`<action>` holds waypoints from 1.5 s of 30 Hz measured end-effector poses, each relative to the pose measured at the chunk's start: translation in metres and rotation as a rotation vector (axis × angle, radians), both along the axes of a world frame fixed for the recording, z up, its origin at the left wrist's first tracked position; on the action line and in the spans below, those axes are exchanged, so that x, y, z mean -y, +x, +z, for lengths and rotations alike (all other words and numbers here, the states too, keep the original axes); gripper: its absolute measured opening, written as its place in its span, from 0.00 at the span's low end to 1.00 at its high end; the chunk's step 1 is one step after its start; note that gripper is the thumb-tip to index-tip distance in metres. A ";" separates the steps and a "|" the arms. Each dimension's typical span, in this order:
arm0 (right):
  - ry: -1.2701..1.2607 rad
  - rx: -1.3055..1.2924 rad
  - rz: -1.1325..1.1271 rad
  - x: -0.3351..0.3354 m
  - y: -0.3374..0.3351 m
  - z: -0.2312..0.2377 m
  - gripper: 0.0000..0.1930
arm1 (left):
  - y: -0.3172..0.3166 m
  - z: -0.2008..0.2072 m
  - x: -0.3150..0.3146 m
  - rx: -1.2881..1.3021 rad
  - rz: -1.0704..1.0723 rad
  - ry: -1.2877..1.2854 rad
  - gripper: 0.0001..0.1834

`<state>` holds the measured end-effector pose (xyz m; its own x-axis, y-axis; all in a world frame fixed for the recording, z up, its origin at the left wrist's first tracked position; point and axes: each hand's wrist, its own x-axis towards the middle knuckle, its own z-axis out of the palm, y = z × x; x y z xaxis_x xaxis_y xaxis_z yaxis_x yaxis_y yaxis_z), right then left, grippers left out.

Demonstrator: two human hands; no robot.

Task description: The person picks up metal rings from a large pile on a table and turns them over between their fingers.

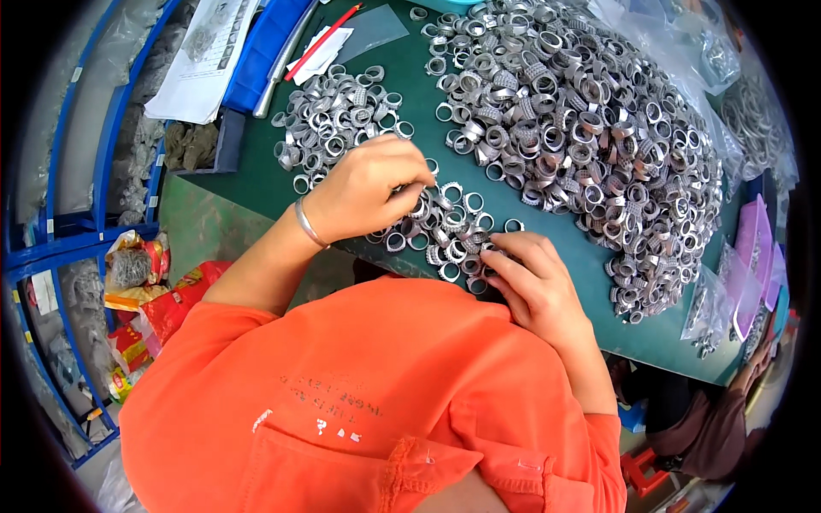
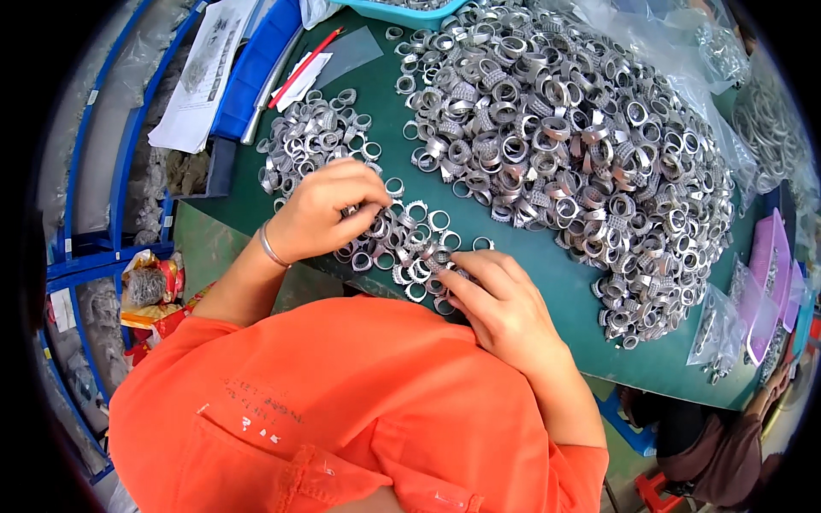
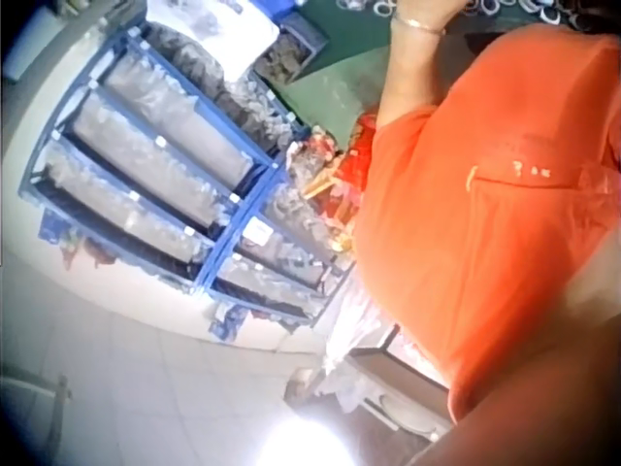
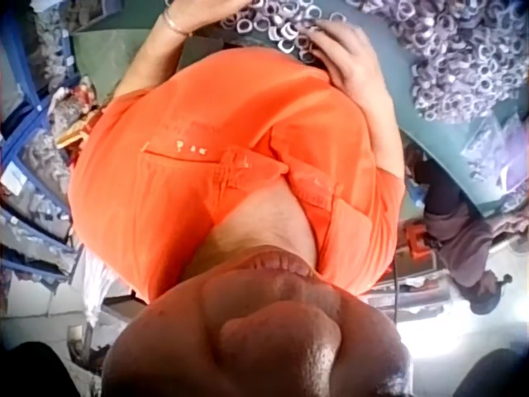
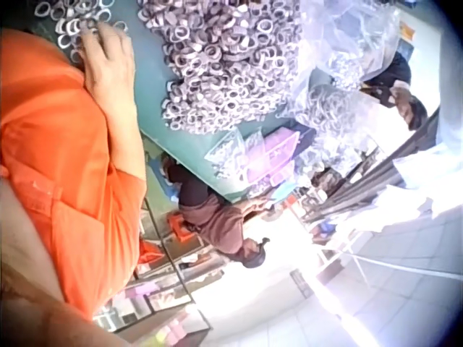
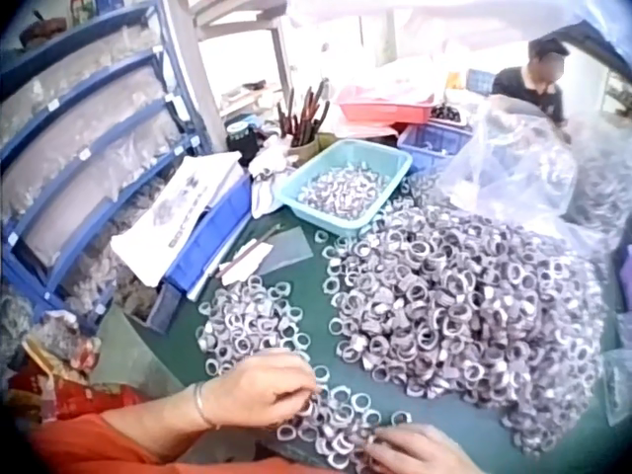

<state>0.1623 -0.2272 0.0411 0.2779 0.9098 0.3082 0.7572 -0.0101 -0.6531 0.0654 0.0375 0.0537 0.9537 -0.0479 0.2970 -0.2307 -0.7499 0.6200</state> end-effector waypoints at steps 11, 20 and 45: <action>-0.129 0.076 -0.159 0.013 -0.008 -0.002 0.26 | 0.057 -0.024 0.008 -0.126 0.274 0.182 0.09; -0.153 0.200 -0.214 0.027 -0.006 -0.016 0.26 | 0.048 -0.025 -0.002 -0.073 0.259 -0.010 0.06; -0.037 0.113 -0.281 0.030 -0.006 -0.025 0.20 | 0.021 0.021 -0.036 -0.315 -0.166 0.069 0.05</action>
